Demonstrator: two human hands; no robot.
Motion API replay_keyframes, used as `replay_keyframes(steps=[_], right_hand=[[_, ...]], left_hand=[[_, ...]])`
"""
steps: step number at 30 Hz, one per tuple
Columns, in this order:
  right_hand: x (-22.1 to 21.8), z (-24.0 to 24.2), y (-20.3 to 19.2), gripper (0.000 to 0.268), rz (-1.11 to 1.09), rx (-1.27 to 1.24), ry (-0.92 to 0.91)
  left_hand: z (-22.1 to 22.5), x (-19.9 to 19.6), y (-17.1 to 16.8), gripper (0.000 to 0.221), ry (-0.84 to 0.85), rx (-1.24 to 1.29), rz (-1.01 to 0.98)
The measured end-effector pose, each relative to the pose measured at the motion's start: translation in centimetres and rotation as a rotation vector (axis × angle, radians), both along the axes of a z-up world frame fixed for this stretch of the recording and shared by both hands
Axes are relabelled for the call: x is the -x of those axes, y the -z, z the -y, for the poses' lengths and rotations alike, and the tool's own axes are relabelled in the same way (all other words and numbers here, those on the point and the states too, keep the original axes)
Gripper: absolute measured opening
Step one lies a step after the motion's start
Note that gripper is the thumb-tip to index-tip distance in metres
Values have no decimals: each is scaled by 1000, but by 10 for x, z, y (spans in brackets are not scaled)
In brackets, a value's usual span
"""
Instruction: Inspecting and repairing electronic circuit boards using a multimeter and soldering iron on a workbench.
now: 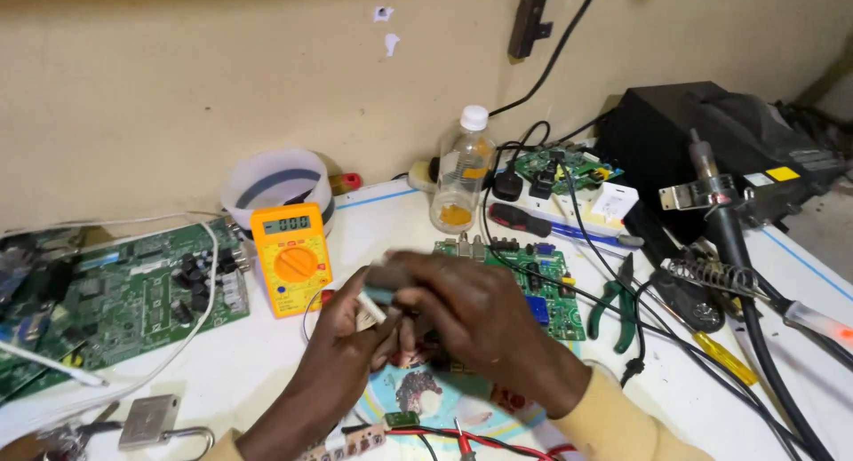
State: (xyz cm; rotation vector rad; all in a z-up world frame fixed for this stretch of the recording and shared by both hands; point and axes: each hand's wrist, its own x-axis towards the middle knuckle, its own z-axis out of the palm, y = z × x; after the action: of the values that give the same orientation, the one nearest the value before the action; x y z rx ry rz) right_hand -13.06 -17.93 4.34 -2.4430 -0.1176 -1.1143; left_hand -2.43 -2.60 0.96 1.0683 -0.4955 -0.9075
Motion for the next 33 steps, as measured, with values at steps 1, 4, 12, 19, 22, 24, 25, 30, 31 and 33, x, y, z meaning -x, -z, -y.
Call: replay_keyframes(steps=[1,4,12,19,22,24,25,30,31,33], right_hand=[[-4,6,6,39,-78,48,21],[-2,35,9,41,-165,-11,143],[-1,4,0,36,-76,163,-99],[5,0,-12,32,-143,-74,65],[-4,1,-1,32,-108,33,-19],[-3,14,3,35,-118,67,64],[2,21,1,35,-117,-29,109],[13,10,-10,43,-108,-165,159],[12,3,-7,41,-100,-97,146],[12,-10,-4,40,-85,-18,144]], left_hand=[[-1,-1,-2,6,-3,13,68],[-14,-5,-12,15,4,28,163],[-12,-2,-27,7,134,151,39],[-13,-5,-17,27,178,182,-5],[-12,-6,-12,28,169,153,-12],[-19,-3,-20,30,127,88,41],[-23,2,-30,33,115,16,78],[-15,-4,-26,44,66,-26,210],[-14,-2,-22,44,25,-26,210],[-12,2,-14,44,-7,-14,216]])
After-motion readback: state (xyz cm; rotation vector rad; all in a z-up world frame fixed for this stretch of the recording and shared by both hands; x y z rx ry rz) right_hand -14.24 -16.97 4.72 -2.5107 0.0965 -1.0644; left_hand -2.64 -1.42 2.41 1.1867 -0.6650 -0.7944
